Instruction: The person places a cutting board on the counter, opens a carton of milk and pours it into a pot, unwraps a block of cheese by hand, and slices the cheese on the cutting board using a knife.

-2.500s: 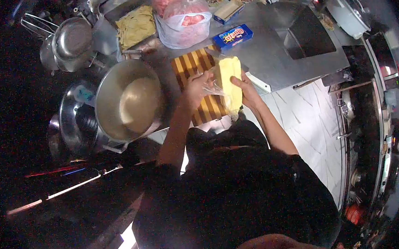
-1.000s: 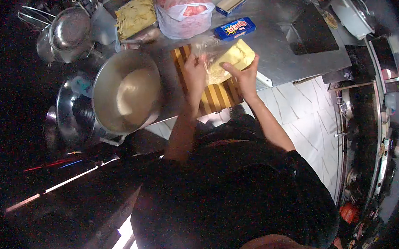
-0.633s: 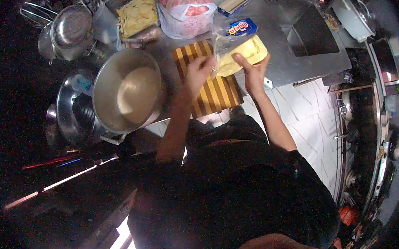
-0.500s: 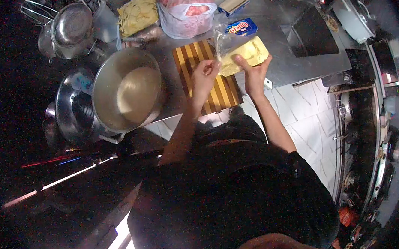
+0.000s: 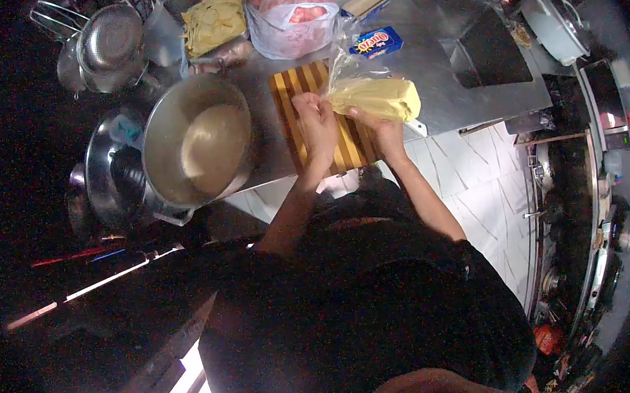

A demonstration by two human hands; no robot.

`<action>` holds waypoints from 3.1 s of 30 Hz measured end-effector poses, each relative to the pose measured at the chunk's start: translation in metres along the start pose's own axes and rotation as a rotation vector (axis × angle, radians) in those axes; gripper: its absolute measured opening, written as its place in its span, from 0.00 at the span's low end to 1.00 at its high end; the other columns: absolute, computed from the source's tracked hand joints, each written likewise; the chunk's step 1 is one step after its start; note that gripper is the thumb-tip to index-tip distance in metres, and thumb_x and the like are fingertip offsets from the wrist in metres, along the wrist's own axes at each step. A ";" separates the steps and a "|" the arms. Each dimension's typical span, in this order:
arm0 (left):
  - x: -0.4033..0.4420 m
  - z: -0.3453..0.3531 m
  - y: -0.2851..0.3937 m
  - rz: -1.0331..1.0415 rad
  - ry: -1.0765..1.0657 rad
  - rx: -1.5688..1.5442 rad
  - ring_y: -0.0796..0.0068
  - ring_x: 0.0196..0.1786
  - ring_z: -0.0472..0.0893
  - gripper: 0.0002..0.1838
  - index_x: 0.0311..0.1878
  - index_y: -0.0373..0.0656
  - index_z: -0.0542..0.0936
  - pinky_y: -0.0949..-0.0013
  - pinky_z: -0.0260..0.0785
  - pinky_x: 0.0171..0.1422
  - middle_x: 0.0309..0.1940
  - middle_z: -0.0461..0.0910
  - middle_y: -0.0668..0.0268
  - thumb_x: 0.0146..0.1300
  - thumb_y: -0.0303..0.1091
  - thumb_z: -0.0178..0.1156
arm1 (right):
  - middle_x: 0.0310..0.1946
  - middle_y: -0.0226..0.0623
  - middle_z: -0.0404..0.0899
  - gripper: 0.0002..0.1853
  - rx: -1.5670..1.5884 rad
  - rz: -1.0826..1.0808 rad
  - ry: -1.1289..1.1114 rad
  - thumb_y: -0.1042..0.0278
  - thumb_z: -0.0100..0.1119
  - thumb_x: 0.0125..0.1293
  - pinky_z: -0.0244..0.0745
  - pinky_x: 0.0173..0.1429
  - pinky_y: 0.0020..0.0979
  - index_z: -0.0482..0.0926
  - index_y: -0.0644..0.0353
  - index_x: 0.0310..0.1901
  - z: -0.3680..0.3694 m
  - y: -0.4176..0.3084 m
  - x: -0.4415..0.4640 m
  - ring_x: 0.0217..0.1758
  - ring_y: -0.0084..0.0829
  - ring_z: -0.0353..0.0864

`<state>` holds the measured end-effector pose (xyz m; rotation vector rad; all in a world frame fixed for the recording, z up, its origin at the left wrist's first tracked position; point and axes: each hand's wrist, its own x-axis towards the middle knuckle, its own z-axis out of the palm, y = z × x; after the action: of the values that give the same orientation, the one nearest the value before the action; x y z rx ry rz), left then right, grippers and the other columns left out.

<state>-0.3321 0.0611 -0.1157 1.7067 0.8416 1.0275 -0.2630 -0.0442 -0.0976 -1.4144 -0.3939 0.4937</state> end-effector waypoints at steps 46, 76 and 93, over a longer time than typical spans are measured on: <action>0.006 -0.021 -0.064 -0.741 -0.483 -1.145 0.68 0.55 0.71 0.20 0.57 0.40 0.69 0.61 0.63 0.61 0.53 0.72 0.62 0.61 0.27 0.56 | 0.45 0.38 0.77 0.24 0.433 0.241 -0.172 0.74 0.66 0.54 0.82 0.39 0.28 0.70 0.65 0.52 -0.033 -0.027 0.053 0.43 0.29 0.80; 0.037 -0.012 -0.111 -0.224 -0.443 -0.525 0.62 0.57 0.71 0.29 0.61 0.44 0.64 0.59 0.67 0.61 0.56 0.68 0.59 0.58 0.41 0.61 | 0.27 0.42 0.81 0.21 -0.989 -0.139 -0.570 0.46 0.63 0.50 0.73 0.40 0.36 0.82 0.57 0.32 0.006 -0.025 0.068 0.33 0.37 0.80; 0.026 -0.058 -0.080 0.242 -0.586 -0.235 0.62 0.53 0.75 0.41 0.68 0.49 0.55 0.57 0.69 0.57 0.55 0.69 0.60 0.51 0.19 0.61 | 0.29 0.48 0.79 0.10 -0.986 -0.365 0.012 0.65 0.53 0.60 0.73 0.37 0.42 0.70 0.61 0.39 -0.043 -0.039 0.091 0.33 0.50 0.80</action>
<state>-0.3813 0.1308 -0.1721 1.7921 0.1357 0.6823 -0.1598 -0.0338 -0.0669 -2.2170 -0.9435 -0.0492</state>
